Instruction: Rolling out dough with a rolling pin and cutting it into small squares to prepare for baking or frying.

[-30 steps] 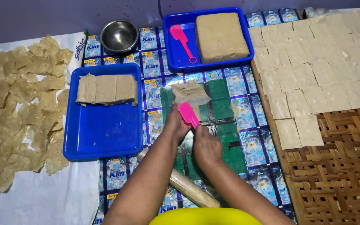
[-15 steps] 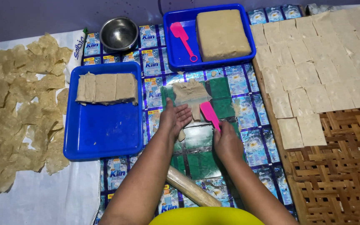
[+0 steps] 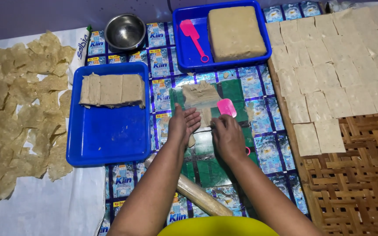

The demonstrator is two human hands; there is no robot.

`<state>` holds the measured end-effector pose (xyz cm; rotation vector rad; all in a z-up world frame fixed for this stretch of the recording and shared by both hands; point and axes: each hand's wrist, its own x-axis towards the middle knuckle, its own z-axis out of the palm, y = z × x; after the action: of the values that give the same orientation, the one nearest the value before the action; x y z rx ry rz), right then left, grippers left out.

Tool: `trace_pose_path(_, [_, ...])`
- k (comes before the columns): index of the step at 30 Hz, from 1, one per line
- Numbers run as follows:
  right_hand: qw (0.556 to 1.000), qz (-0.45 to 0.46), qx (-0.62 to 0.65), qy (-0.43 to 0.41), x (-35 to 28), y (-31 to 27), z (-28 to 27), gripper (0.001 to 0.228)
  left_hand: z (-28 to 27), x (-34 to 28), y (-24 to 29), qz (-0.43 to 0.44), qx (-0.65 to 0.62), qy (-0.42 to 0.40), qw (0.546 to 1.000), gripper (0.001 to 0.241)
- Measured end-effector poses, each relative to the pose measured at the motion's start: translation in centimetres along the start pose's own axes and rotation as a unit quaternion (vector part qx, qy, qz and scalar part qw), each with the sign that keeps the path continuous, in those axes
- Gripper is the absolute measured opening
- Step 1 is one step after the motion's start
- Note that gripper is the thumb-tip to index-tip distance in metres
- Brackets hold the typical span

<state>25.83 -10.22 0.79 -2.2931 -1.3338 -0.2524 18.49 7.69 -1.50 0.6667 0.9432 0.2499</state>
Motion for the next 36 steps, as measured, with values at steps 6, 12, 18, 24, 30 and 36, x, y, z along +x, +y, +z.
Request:
trace_pose_path(6, [0.999, -0.03, 0.015, -0.001, 1.6, 0.3, 2.2, 0.015, 0.0, -1.7, 0.1, 0.015, 0.022, 0.003, 1.0, 0.091])
trace_pose_path(12, [0.982, 0.098, 0.153, 0.044, 1.3, 0.5, 2.7, 0.006, 0.0, -2.3, -0.3, -0.014, 0.055, -0.012, 0.998, 0.081])
trace_pose_path(18, [0.96, 0.14, 0.228, 0.078, 1.2, 0.3, 2.8, 0.009, 0.2, 1.1, -2.2, -0.043, 0.079, -0.035, 0.995, 0.068])
trace_pose_path(24, [0.991, -0.007, 0.084, 0.107, 1.2, -0.8, 1.3, 0.013, 1.0, 4.8, -3.7, 0.007, 0.091, 0.037, 0.995, 0.038])
trace_pose_path(30, [0.993, -0.054, 0.015, 0.105, 0.5, -2.3, -0.2, 0.019, 1.5, 4.3, -3.6, 0.1, 0.202, 0.088, 0.97, 0.041])
trace_pose_path(36, [0.993, -0.05, 0.058, 0.091, -0.5, -3.0, -1.2, 0.019, 2.2, 1.8, -2.6, 0.124, 0.214, 0.095, 0.964, 0.025])
